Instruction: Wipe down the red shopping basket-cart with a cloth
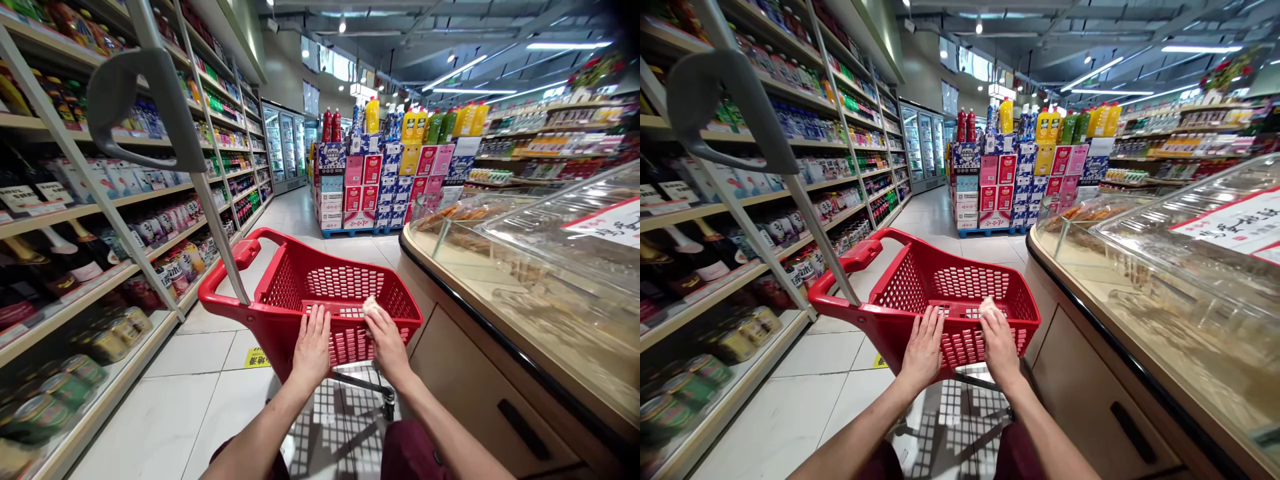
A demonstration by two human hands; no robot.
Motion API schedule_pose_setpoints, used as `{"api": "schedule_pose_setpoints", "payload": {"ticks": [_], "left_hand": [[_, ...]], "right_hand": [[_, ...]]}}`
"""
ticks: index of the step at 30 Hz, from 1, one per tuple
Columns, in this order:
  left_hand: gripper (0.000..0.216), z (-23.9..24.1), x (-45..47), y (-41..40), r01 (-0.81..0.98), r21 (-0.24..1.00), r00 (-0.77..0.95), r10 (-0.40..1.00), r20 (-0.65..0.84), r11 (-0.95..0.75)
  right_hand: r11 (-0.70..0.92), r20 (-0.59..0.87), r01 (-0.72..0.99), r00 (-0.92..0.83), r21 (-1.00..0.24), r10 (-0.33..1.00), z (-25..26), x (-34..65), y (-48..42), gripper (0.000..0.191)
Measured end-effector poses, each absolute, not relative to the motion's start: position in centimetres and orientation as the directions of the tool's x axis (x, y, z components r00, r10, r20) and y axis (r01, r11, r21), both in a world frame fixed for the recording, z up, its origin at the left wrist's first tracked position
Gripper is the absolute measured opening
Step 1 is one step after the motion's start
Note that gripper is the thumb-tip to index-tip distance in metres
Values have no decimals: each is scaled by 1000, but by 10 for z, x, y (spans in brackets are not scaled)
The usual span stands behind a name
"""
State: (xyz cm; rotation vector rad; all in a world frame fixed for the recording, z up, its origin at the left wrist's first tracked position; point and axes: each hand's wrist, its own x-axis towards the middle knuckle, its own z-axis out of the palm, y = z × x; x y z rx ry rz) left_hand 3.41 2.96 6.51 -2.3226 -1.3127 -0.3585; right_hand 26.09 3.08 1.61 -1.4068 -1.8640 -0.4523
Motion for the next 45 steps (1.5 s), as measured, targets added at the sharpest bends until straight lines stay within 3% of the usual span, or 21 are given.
{"api": "schedule_pose_setpoints", "payload": {"ticks": [2, 7, 13, 17, 19, 24, 28, 30, 35, 39, 41, 45], "left_hand": [[63, 66, 32, 29, 851, -253, 525, 741, 419, -460], [61, 65, 37, 28, 853, -231, 521, 758, 392, -467], [66, 63, 39, 26, 858, -226, 513, 777, 365, -461], [67, 62, 38, 26, 844, -237, 536, 764, 358, -481], [68, 61, 40, 26, 855, -226, 518, 775, 362, -466], [67, 62, 41, 25, 868, -216, 497, 794, 349, -448], [68, 62, 42, 23, 857, -226, 515, 783, 350, -463], [69, 61, 44, 22, 863, -216, 506, 782, 365, -457], [68, 59, 43, 20, 857, -215, 515, 768, 381, -468], [67, 60, 43, 19, 845, -211, 534, 763, 363, -491], [66, 61, 45, 18, 861, -193, 508, 779, 367, -471], [65, 62, 46, 18, 868, -189, 496, 786, 369, -459]], "right_hand": [[369, 738, 919, -155, -136, 657, 16, 260, 30, 52], [150, 750, 957, 91, -247, 655, 13, 280, 31, 51], [379, 725, 911, -148, -165, 672, 17, 259, 28, 55], [110, 721, 966, 96, -233, 687, 11, 288, 29, 49], [51, 720, 968, 149, -247, 678, 9, 291, 28, 46], [297, 711, 942, -102, -157, 696, 11, 281, 23, 52], [128, 747, 962, 101, -243, 657, 10, 288, 26, 50], [128, 748, 957, 115, -260, 654, 11, 278, 27, 50], [420, 719, 897, -200, -139, 666, 18, 263, 25, 54], [153, 743, 958, 81, -241, 664, 11, 294, 24, 51], [108, 741, 957, 134, -269, 658, 8, 295, 22, 51], [348, 713, 917, -109, -197, 693, 11, 275, 18, 57]]}}
